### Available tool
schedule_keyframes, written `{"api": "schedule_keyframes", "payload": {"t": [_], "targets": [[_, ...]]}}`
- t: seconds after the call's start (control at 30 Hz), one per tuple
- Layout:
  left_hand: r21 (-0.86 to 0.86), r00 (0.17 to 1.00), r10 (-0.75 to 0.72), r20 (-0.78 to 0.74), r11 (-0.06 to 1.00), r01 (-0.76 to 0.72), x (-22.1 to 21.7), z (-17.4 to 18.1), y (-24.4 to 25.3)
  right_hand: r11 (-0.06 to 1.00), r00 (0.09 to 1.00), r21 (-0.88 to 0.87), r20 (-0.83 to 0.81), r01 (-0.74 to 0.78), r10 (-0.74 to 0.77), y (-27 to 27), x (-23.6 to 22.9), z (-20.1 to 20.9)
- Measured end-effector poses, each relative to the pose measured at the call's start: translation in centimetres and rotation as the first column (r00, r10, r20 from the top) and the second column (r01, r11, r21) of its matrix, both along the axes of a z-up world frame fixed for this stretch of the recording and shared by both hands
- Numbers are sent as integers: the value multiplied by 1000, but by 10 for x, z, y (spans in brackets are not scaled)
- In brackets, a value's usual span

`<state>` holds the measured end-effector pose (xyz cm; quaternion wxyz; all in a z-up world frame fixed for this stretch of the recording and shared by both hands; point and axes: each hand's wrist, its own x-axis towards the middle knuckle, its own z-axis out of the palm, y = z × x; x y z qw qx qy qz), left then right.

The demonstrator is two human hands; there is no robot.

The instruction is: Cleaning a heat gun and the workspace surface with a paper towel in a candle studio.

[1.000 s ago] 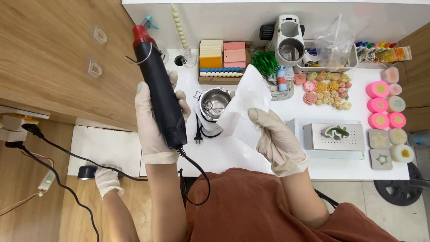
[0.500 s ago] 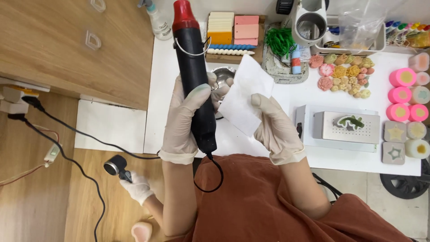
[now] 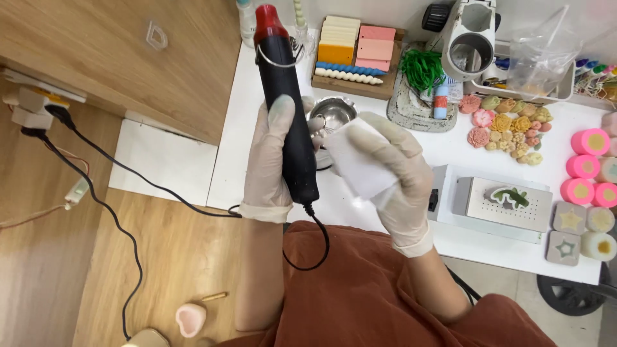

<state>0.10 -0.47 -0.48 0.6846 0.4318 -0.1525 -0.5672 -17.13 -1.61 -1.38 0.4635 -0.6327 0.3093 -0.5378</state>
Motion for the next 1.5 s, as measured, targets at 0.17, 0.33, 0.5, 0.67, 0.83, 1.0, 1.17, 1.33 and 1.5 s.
{"api": "schedule_keyframes", "payload": {"t": [0.17,0.33,0.5,0.67,0.83,1.0,1.17,1.33,1.5], "targets": [[-128,998,42,-47,991,-48,3,-7,1,933,906,-335,-422,-130,-26,18,17,9],[-127,982,184,-38,974,-187,15,-5,2,943,854,-206,-505,-260,125,34,18,8],[-177,993,111,-46,977,-118,20,5,13,930,865,-181,-457,-320,208,41,13,2],[-285,914,-81,-396,958,-39,28,-11,10,887,842,-40,-337,-460,421,33,-12,-13],[-313,873,-165,-460,950,15,26,-11,10,901,892,53,180,-431,416,25,-5,-21],[-368,889,-170,-425,930,2,15,-2,11,902,911,-334,-391,-273,130,34,25,8],[-387,880,-165,-445,922,-24,28,-8,20,846,792,-325,-585,-423,171,49,18,-6],[-330,885,-98,-456,942,-65,36,-6,31,752,681,-190,-599,-632,421,37,2,10],[-245,957,-58,-285,969,-14,23,16,51,874,867,-400,-497,-277,47,15,11,23]]}}
